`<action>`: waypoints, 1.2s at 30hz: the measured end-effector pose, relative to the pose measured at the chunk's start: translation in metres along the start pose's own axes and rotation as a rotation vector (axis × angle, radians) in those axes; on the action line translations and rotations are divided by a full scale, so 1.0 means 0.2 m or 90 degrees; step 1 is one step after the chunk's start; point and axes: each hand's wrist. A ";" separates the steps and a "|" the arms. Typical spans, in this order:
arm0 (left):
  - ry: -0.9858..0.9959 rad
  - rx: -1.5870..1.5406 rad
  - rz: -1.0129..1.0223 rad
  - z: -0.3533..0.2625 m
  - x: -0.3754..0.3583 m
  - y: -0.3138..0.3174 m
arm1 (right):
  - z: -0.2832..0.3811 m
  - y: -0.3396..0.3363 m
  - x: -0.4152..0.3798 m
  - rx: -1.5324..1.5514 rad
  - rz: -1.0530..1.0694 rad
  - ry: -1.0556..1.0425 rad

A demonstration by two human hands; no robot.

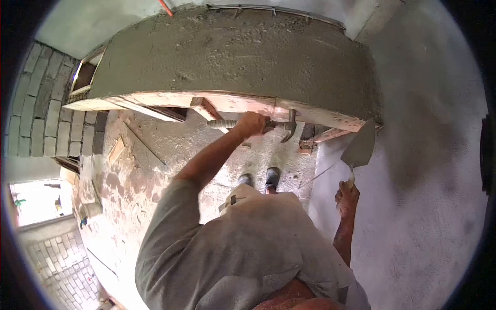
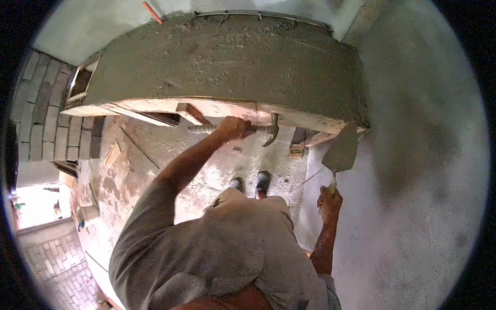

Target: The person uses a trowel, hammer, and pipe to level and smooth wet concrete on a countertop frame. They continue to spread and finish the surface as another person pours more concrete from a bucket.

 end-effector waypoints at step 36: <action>-0.004 0.060 0.025 0.68 -0.78 -0.12 | -0.04 0.28 -0.07 -0.060 0.077 0.029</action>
Point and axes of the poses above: each hand's wrist, its own x-axis towards the middle knuckle, its own y-axis out of the palm, z = x × y, and after that the axes turned 8 degrees about x, right-handed
